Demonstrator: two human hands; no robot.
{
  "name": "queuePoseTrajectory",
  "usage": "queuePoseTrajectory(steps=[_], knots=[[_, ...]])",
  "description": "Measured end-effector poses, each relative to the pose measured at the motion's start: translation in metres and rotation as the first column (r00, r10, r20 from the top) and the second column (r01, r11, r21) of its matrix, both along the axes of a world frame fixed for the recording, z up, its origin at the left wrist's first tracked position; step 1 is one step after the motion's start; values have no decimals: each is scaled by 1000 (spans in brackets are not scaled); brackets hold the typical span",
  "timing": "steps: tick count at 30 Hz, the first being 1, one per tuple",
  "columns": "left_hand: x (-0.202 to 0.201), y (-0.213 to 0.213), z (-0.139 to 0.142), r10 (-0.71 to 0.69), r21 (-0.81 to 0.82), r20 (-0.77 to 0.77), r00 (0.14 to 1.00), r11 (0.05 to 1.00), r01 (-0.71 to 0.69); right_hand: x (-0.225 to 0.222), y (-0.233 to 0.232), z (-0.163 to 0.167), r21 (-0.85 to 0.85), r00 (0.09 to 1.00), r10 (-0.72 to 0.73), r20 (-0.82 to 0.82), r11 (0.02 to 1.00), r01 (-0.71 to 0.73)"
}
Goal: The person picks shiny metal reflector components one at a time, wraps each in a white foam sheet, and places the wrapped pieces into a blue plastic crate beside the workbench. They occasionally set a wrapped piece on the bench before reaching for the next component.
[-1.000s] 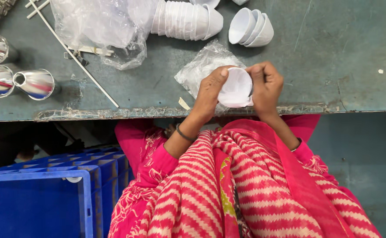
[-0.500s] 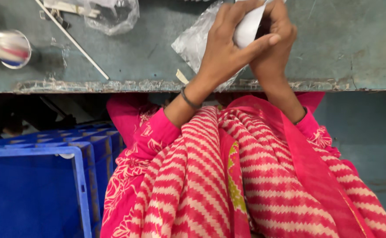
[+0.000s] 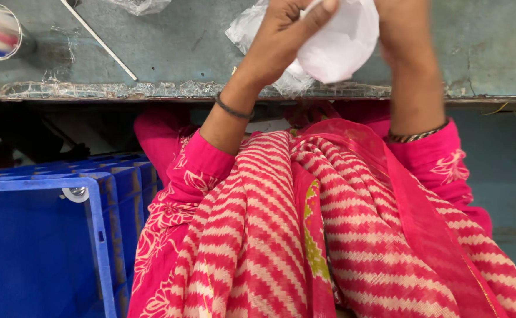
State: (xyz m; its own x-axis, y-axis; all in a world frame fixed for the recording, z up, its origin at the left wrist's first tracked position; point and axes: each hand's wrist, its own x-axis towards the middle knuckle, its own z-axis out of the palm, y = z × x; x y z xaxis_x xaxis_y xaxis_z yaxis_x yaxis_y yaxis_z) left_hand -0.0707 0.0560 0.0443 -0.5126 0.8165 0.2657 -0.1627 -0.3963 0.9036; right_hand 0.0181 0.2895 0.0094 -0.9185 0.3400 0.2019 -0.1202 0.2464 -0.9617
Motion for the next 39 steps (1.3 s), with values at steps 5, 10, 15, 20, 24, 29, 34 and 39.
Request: queuePoseTrajectory(steps=[5,10,15,20,24,29,34,39], knots=[[-2,1,-12,-63,63,155,986,997,54,10,-59,11,-480,980,199,-22,858,-185],[-9,6,-31,168,104,-15,986,981,-165,25,-69,53,-159,977,53,-205,984,-86],[-9,19,-35,311,105,-44,950,947,-305,35,-77,59,-205,985,71,-158,973,-103],[-4,17,-31,403,118,-171,899,914,-387,29,-70,35,-147,972,77,-220,983,-111],[-8,18,-26,441,165,-232,867,896,-412,29,-74,24,-133,985,49,-164,989,-71],[-1,30,-20,624,133,-403,670,764,-631,27,-76,23,-536,985,167,-44,828,-164],[2,34,-16,692,315,-585,422,674,-668,33,-63,22,-562,981,193,21,814,-148],[-3,21,2,634,385,-712,302,712,-587,34,-68,23,-693,992,125,-3,715,-92]])
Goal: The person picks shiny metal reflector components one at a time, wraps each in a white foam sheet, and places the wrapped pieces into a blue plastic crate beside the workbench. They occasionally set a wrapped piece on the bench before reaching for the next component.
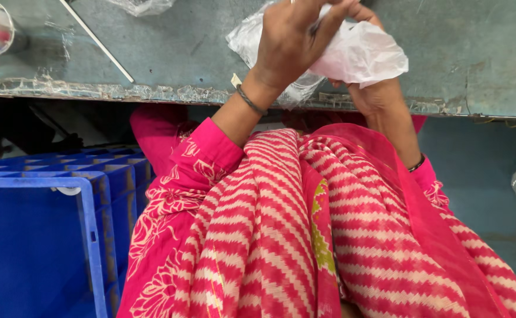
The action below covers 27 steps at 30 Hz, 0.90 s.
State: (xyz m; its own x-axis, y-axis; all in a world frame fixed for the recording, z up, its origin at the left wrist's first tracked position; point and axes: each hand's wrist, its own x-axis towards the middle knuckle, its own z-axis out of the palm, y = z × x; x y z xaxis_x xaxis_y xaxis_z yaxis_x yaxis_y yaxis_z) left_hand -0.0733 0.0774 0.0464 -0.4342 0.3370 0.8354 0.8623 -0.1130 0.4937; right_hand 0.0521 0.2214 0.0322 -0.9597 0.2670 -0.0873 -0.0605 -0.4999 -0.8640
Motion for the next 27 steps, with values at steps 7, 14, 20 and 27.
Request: queuePoseTrajectory(steps=[7,14,20,27], knots=[[75,-5,35,-280,151,248,927,957,248,73,1,40,780,997,74,6,624,-50],[34,-9,16,83,15,-204,976,997,-82,30,7,36,958,990,127,-56,288,17],[1,-18,-15,354,-175,-148,924,910,-377,18,-32,-2,897,977,39,-211,404,177],[11,-77,-14,67,-107,672,737,994,7,2,6,-38,601,897,-248,-367,672,432]])
